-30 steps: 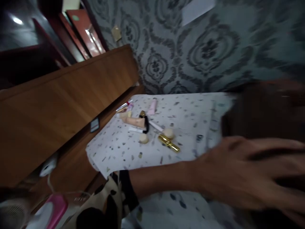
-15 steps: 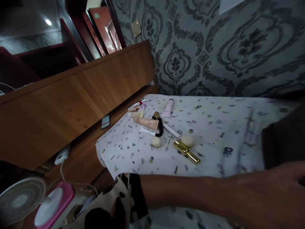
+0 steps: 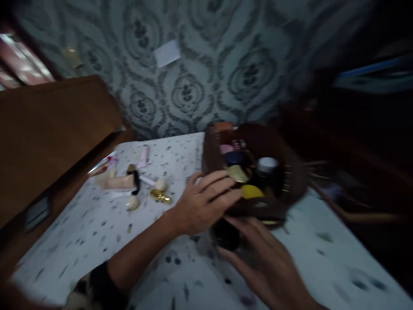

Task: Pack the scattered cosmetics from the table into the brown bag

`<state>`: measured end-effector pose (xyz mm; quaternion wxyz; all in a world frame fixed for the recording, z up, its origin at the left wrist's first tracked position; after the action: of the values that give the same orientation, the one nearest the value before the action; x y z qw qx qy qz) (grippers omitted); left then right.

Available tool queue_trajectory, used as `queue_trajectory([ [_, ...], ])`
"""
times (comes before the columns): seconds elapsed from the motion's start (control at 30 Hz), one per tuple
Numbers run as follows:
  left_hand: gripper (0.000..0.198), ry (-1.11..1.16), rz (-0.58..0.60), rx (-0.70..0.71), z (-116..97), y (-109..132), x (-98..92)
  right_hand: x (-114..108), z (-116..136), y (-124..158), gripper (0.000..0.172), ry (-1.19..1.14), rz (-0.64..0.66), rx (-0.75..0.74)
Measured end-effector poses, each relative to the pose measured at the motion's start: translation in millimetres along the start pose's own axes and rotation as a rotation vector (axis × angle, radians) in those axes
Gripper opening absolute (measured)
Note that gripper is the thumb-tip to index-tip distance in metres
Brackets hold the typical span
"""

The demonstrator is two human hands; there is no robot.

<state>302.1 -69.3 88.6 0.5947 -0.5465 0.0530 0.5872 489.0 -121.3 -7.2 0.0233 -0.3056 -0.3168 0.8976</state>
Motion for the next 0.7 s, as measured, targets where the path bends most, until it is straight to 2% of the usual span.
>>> queue_trajectory([
  [0.03,0.033,0.065,-0.099,-0.034,-0.4,1.5,5.7,-4.7,3.1,-4.6,0.039,0.051,-0.025,-0.049],
  [0.07,0.031,0.119,-0.149,-0.051,-1.1,2.2,10.6,-7.8,6.7,-9.0,0.041,0.080,-0.013,-0.070],
  [0.17,0.030,0.210,-0.185,-0.061,-3.5,2.6,16.0,-14.1,19.4,-19.3,0.038,0.090,0.015,-0.077],
  [0.3,0.031,0.228,-0.199,-0.064,-6.0,3.1,13.8,-20.9,30.3,-22.3,0.041,0.050,0.017,-0.072],
  [0.7,0.035,0.366,-0.233,-0.090,-6.5,6.2,16.0,-33.5,33.4,-25.9,0.042,-0.092,-0.030,0.005],
])
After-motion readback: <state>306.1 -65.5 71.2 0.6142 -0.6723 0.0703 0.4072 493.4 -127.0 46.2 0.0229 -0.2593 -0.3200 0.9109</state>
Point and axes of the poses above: each hand's wrist, its own y-axis away from the middle knuckle, its own x-axis out of the palm, z = x × y, the point moved 1 cm from there along -y, towards the middle knuckle, and after that the axes turned 5 degrees about x, right-handed, at the moved point
